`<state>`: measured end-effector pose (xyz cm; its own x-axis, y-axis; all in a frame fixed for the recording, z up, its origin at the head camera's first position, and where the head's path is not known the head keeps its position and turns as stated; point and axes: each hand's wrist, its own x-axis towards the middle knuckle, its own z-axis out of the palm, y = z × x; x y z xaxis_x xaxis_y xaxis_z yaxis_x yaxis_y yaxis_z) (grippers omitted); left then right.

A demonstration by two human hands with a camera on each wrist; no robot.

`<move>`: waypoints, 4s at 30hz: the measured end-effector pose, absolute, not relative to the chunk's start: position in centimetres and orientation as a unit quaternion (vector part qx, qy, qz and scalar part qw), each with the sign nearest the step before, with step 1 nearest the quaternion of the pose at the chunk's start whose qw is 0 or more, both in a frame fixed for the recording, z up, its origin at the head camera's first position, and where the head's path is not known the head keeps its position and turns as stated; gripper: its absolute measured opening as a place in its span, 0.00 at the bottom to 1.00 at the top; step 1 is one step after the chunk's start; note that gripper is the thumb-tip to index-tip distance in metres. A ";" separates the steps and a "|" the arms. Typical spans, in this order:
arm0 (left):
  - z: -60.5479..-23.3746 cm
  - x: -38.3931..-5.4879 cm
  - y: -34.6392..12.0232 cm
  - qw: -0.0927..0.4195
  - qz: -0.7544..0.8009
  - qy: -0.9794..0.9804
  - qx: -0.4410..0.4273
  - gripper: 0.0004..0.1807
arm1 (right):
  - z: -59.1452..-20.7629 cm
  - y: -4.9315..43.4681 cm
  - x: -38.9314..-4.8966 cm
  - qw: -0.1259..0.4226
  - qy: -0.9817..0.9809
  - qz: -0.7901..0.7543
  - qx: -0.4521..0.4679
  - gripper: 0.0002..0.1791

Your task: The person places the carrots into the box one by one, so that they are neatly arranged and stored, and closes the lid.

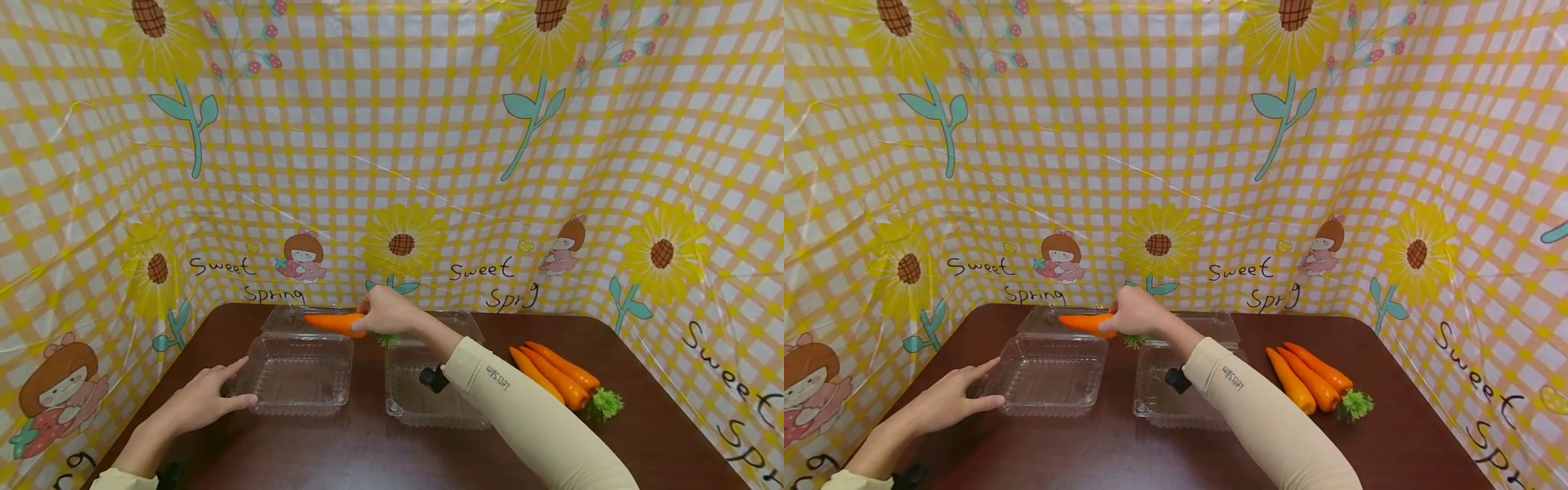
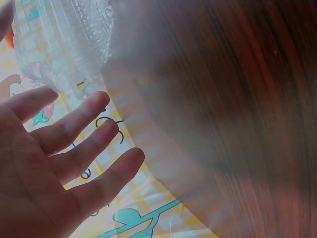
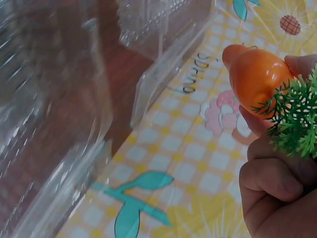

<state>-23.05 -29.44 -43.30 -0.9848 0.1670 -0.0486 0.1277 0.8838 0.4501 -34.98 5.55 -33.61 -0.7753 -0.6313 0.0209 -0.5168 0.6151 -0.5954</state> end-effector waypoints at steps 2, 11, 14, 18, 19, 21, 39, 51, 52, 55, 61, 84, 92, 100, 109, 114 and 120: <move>-43.2 -23.2 -29.5 0.043 0.229 0.970 0.076 0.50 | -33.7 4.6 -35.1 0.111 0.891 -0.297 -0.326 0.11; -42.9 -23.4 -29.4 0.053 0.234 0.967 0.081 0.50 | -34.8 1.2 -35.7 0.140 0.884 -0.256 -0.364 0.13; -42.8 -23.4 -29.5 0.055 0.234 0.967 0.083 0.50 | -35.5 0.1 -36.0 0.148 0.884 -0.230 -0.378 0.12; -42.9 -23.4 -29.6 0.054 0.233 0.968 0.080 0.50 | -36.3 -1.4 -36.2 0.162 0.893 -0.203 -0.367 0.13; -42.9 -23.4 -29.6 0.054 0.233 0.968 0.079 0.50 | -36.5 -1.6 -36.2 0.165 0.897 -0.196 -0.361 0.13; -42.9 -23.3 -29.5 0.056 0.236 0.967 0.079 0.50 | -37.0 -2.1 -36.3 0.167 0.903 -0.181 -0.351 0.15; -42.8 -23.4 -29.6 0.069 0.244 0.965 0.069 0.50 | -40.2 -4.4 -36.3 0.117 0.932 -0.005 -0.343 0.11; -42.7 -23.5 -29.2 0.071 0.240 0.966 0.066 0.51 | -40.5 -4.8 -35.7 0.091 0.936 0.042 -0.337 0.12; -42.7 -23.5 -29.2 0.071 0.240 0.966 0.065 0.51 | -40.5 -4.8 -35.7 0.090 0.936 0.042 -0.336 0.12; -42.7 -23.5 -29.2 0.071 0.239 0.966 0.065 0.51 | -40.4 -4.6 -35.5 0.085 0.937 0.035 -0.337 0.11; -42.8 -23.6 -29.3 0.067 0.238 0.967 0.067 0.51 | -39.8 -3.6 -35.0 0.079 0.939 -0.004 -0.336 0.08; -42.7 -23.7 -29.4 0.066 0.268 0.958 0.074 0.51 | -34.2 12.5 -32.4 0.055 0.930 -0.244 -0.269 0.22; -43.1 -23.5 -29.4 0.066 0.282 0.955 0.069 0.50 | -34.9 18.9 -32.0 0.050 0.931 -0.299 -0.203 0.24; -43.6 -23.4 -29.3 0.066 0.295 0.951 0.069 0.49 | -35.4 23.8 -30.8 0.056 0.927 -0.336 -0.154 0.26; -43.4 -23.4 -29.6 0.070 0.301 0.949 0.068 0.49 | -36.0 26.6 -29.3 0.035 0.930 -0.348 -0.115 0.28; -43.7 -23.2 -29.9 0.084 0.305 0.946 0.066 0.48 | -36.8 27.9 -28.4 0.040 0.929 -0.355 -0.093 0.29; -43.3 -23.3 -30.0 0.081 0.309 0.945 0.070 0.47 | -37.6 29.0 -27.8 0.023 0.937 -0.337 -0.083 0.32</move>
<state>-23.33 -29.96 -43.33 -0.9769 0.1833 -0.1096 0.0832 0.7993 0.5951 -27.84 29.00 -37.63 -0.9852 -0.1709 0.0124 -0.1397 0.7588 -0.6362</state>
